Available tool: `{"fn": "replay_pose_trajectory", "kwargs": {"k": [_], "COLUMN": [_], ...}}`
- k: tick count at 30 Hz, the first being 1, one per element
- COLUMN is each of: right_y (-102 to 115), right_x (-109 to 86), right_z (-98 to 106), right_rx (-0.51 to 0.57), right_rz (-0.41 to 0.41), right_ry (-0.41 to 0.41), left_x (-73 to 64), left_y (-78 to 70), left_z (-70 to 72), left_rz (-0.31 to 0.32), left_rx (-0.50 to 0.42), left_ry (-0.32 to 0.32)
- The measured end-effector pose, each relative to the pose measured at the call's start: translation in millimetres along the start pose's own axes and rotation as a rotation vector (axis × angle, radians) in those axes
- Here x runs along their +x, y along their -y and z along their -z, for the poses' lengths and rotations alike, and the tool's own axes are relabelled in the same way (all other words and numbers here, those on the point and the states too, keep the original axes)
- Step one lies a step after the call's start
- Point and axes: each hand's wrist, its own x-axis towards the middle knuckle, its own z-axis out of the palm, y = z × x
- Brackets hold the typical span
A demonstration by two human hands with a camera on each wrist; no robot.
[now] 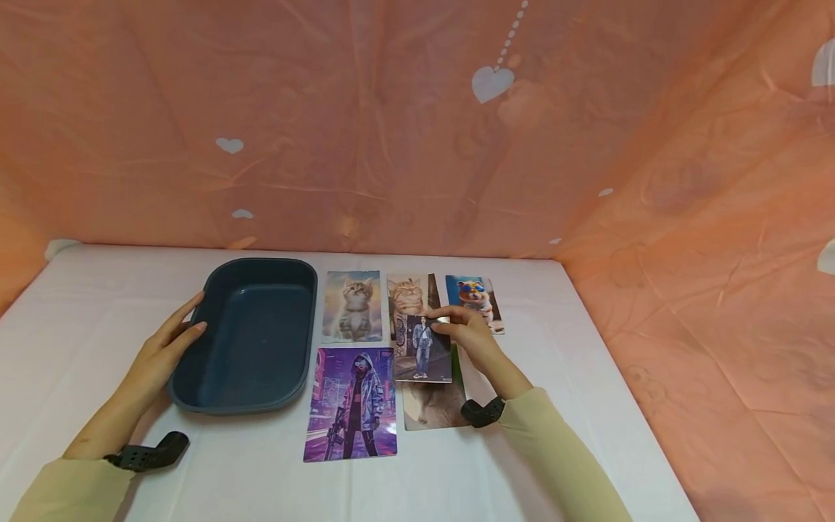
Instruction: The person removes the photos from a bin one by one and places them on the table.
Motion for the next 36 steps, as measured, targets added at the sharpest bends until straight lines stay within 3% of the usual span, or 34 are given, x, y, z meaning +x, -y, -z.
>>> {"fn": "replay_pose_trajectory", "kwargs": {"k": [7,18,26,36], "right_y": [-12.0,-25.2,-35.3,-50.2], "right_x": [-4.9,-13.7,-20.0,-25.8], "right_z": [15.2,40.1,58.9,80.1], "right_rx": [0.024,0.042,-0.045,-0.058], "right_rz": [0.016,-0.050,-0.045,0.000], "right_ry": [-0.038,-0.090,-0.128,-0.074], "left_x": [0.1,0.9,0.8,1.9], "left_y": [0.8,2.1,1.2,1.8], "left_z": [0.5,0.6,0.4,0.0], "left_rz": [-0.006,-0.005,-0.001,0.016], "left_rx": [-0.005,0.000,0.019,0.018], "left_ry": [0.008,0.006,-0.006,-0.005]}}
